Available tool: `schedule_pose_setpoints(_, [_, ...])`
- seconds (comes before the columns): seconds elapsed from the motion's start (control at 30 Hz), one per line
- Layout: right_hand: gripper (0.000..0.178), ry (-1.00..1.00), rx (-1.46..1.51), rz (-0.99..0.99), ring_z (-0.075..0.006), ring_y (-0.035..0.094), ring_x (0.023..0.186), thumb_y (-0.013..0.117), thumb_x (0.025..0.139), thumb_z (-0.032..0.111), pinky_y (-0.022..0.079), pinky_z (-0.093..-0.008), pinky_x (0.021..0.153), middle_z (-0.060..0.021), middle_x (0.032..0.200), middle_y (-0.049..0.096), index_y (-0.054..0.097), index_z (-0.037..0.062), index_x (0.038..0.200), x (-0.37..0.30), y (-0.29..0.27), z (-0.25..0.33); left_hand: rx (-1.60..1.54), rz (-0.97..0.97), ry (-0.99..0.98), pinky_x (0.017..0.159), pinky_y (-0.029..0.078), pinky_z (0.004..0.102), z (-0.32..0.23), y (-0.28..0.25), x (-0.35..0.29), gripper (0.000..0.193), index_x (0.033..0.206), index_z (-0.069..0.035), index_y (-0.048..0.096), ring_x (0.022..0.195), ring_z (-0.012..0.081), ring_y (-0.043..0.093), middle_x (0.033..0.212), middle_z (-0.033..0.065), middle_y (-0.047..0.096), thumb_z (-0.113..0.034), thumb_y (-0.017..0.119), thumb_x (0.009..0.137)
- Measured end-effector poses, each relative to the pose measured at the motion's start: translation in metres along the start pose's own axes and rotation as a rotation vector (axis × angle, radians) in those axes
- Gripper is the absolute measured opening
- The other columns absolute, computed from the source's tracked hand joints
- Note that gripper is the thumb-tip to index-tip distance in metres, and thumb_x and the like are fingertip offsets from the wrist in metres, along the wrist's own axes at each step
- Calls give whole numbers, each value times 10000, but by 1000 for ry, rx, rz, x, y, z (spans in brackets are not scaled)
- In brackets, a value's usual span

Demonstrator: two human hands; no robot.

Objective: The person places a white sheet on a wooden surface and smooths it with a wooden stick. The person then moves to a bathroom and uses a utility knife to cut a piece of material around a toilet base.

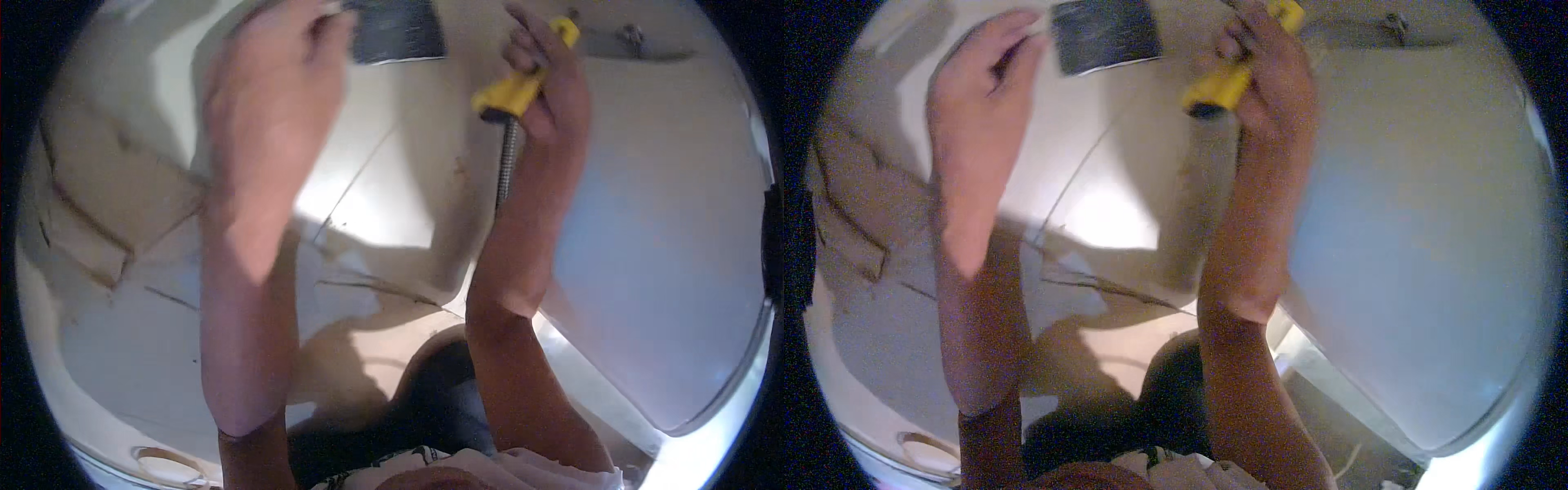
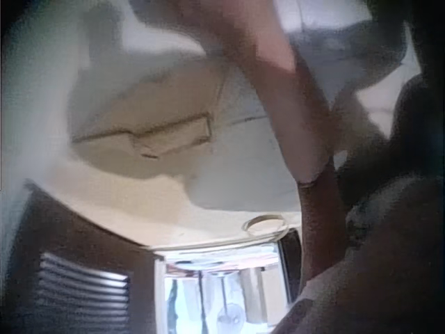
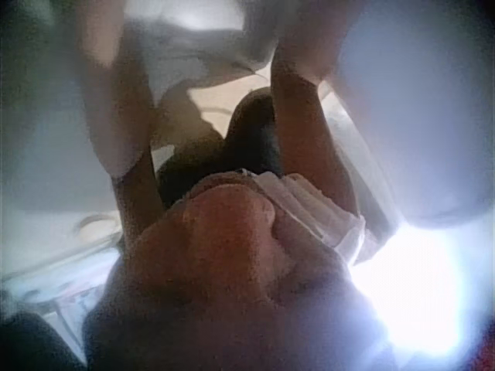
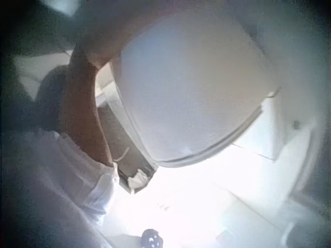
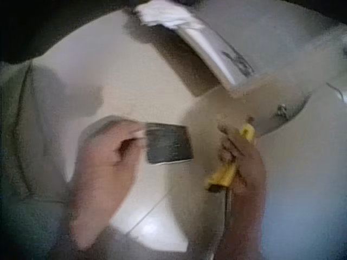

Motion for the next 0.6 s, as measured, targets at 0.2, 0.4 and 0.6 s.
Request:
schedule_pose_setpoints(0.2, [143, -108, 800, 95, -135, 551, 607, 506, 981, 171, 517, -316, 596, -49, 773, 590, 570, 45, 961, 88, -3, -13, 92, -97, -20, 740, 509, 261, -5, 3, 0, 211, 1080, -27, 676, 816, 131, 650, 917, 81, 701, -99, 654, 883])
schedule_pose_setpoints(0.4, [207, -274, 1081, 645, -166, 590, 609, 530, 981, 273, 535, -362, 605, -46, 756, 611, 573, 85, 905, 99, 31, -9, 315, -26, -245, 929, 468, 297, -19, 6, -3, 295, 1145, 18, 640, 1031, 194, 626, 1128, 137, 667, -166, 625, 915])
schedule_pose_setpoints(0.6, [142, -110, 1014, 323, -202, 620, 653, 607, 944, 249, 553, -400, 629, -48, 771, 628, 573, 114, 917, 80, 39, -19, 356, -46, -153, 776, 487, 269, -17, 1, 0, 227, 1100, -16, 672, 858, 121, 616, 979, 69, 688, -134, 640, 909])
Point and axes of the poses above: each hand's wrist, its own x-axis towards the middle knuckle, its own y-axis out of the palm, z = x × y, the point moved 4 cm from there along x, towards the middle knuckle
